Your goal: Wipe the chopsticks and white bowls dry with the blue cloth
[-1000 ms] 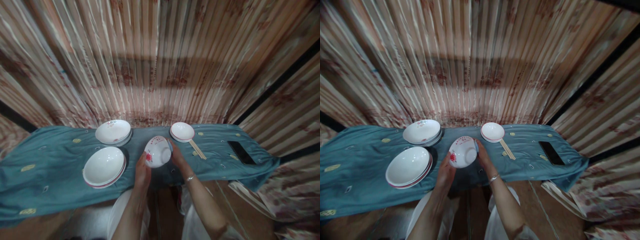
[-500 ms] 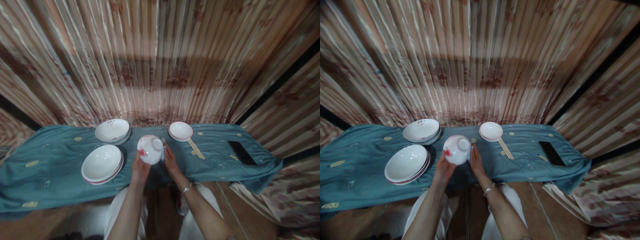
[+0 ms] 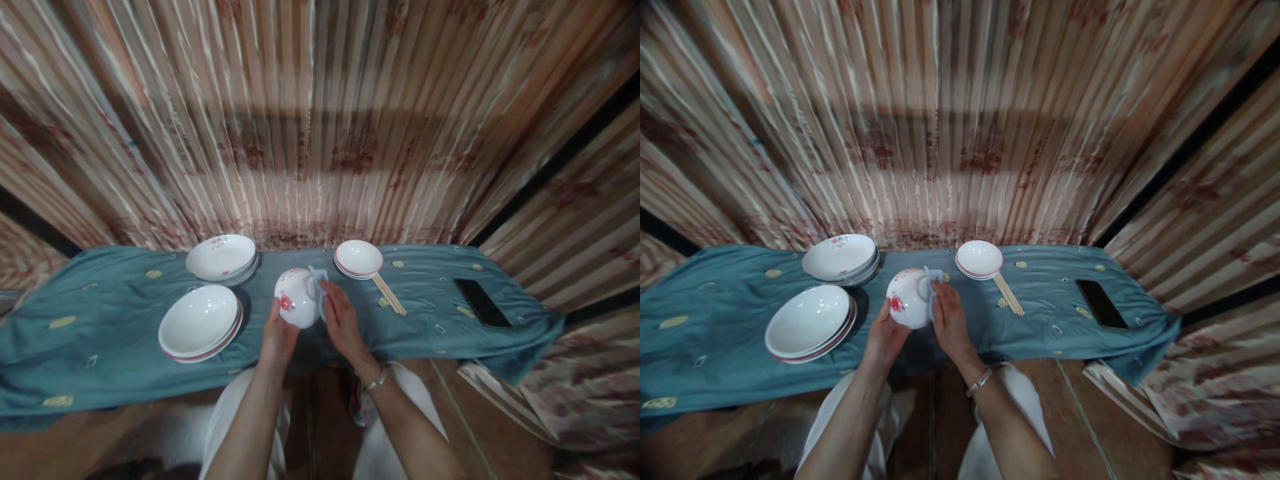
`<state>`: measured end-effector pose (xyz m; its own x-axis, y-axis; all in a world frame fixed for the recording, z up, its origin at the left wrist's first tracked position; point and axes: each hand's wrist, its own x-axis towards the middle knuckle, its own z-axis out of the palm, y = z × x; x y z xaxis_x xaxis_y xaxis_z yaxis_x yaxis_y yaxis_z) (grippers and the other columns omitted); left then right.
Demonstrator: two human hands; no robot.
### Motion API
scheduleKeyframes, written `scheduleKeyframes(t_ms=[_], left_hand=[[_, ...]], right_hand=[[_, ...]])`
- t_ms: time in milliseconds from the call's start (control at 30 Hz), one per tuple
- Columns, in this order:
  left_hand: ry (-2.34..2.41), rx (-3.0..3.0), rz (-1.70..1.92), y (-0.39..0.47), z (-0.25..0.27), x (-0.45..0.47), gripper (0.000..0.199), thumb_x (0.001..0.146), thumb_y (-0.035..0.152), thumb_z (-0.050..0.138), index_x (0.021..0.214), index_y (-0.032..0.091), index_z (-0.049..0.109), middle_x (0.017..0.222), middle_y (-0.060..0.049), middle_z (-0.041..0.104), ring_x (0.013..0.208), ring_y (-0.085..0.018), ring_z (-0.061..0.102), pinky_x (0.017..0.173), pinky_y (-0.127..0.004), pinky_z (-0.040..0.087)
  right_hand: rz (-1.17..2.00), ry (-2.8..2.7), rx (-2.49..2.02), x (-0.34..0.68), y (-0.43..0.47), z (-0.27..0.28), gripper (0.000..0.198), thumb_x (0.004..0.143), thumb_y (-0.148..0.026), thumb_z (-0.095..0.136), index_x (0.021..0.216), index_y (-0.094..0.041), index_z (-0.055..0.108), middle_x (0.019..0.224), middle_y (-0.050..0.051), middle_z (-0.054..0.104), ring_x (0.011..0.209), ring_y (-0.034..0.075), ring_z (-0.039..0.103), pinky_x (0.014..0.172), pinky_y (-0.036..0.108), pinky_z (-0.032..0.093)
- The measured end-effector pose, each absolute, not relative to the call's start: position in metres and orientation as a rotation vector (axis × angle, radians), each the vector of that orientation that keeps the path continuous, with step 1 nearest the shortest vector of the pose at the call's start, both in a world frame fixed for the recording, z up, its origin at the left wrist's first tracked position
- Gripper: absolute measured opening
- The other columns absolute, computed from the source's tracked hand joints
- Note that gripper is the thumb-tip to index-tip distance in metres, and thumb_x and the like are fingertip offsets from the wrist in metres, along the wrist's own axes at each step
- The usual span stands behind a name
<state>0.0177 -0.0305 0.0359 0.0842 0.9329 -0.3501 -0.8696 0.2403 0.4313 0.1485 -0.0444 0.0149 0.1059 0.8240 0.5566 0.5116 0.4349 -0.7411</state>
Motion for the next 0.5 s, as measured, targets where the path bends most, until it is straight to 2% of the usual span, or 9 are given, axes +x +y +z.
scheduleKeyframes(t_ms=[133,200,300,500], left_hand=[[0.599,0.123,1.351,-0.032,0.038,0.020,0.046,0.097,0.031,0.036,0.136,0.010,0.049,0.112,-0.014,0.071,0.112,-0.024,0.062,0.103,-0.040,0.042],[0.590,0.108,1.346,-0.032,0.037,0.019,0.047,0.097,0.031,0.036,0.136,0.009,0.049,0.111,-0.014,0.071,0.109,-0.024,0.064,0.103,-0.039,0.043],[0.581,0.096,1.333,-0.033,0.035,0.016,0.047,0.096,0.031,0.038,0.136,0.008,0.048,0.111,-0.015,0.071,0.106,-0.024,0.065,0.102,-0.038,0.043],[0.569,0.086,1.354,-0.031,0.031,0.005,0.048,0.096,0.033,0.039,0.135,0.008,0.050,0.110,-0.015,0.071,0.103,-0.024,0.066,0.101,-0.039,0.044]], right_hand=[[0.168,-1.764,-1.198,0.137,-0.048,0.014,0.044,0.096,-0.020,0.032,0.139,-0.020,0.044,0.139,0.009,0.052,0.137,0.022,0.034,0.112,0.049,0.033],[0.171,-1.785,-1.210,0.136,-0.049,0.015,0.045,0.097,-0.020,0.032,0.141,-0.022,0.041,0.141,0.007,0.050,0.139,0.022,0.031,0.112,0.050,0.032],[0.202,-1.814,-1.173,0.135,-0.053,0.019,0.045,0.096,-0.019,0.033,0.140,-0.026,0.042,0.139,0.005,0.053,0.137,0.021,0.036,0.110,0.048,0.035],[0.197,-1.868,-1.135,0.137,-0.063,0.023,0.041,0.095,-0.016,0.035,0.132,-0.024,0.050,0.126,0.008,0.062,0.127,0.021,0.048,0.103,0.044,0.042]])
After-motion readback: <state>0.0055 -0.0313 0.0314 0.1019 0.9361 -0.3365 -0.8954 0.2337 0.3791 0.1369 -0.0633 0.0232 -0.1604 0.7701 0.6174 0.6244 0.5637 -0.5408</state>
